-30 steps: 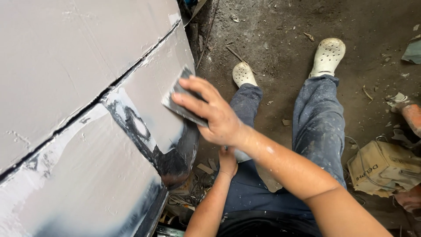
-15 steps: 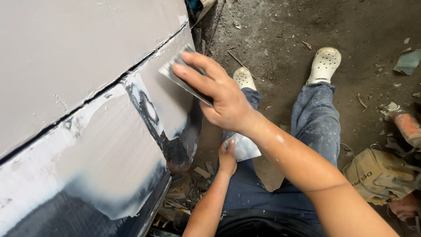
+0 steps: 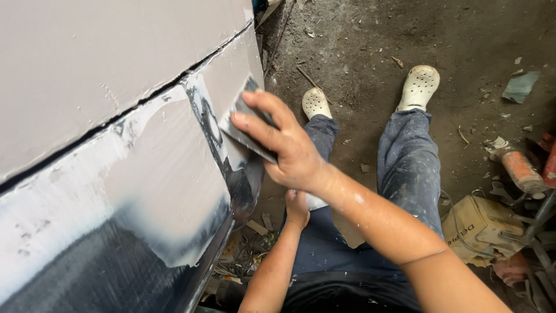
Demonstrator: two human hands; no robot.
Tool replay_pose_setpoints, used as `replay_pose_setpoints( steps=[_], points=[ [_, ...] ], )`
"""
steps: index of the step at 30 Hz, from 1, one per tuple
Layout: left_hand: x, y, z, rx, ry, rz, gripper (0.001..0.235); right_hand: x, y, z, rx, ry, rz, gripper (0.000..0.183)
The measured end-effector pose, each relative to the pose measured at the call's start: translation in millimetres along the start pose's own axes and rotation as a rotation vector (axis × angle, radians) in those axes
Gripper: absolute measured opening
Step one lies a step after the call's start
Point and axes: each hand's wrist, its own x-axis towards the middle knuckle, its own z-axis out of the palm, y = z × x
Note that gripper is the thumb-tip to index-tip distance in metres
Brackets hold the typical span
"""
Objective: The person applies a white filler substance to a car bumper using a putty knife, spreading it across the surface. They then use a sanding block to smooth the applied filler on the bumper.
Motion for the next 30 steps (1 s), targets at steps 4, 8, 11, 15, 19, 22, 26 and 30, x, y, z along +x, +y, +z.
replay_pose_setpoints(
  steps=[4,8,11,15,19,22,26,30],
  points=[
    [-18,23,12,-0.157,-0.08,0.032,0.05,-33,-19,12,0.004,0.007,0.004,0.059],
    [-34,42,23,-0.366,-0.188,0.074,0.06,-60,-28,0,0.057,-0.023,0.071,0.061],
    [-46,52,29,-0.273,-0.011,0.031,0.057,-73,-37,-49,0.118,-0.218,0.181,0.064],
    [-102,129,92,-0.416,-0.001,0.139,0.045,-90,-57,-111,-0.034,-0.301,0.299,0.062],
    [-146,164,127,-0.5,-0.049,0.204,0.042,-110,-100,-128,-0.005,-0.39,0.188,0.069],
    [-164,174,140,-0.408,-0.09,0.476,0.045,-111,-111,-147,0.057,-0.365,0.424,0.077],
    [-188,187,154,-0.407,-0.094,0.611,0.043,-111,-106,-176,-0.236,-0.493,0.422,0.078],
    [-212,195,180,0.45,-0.012,0.915,0.029,-101,-120,-195,-0.476,-0.385,0.18,0.071]
  ],
)
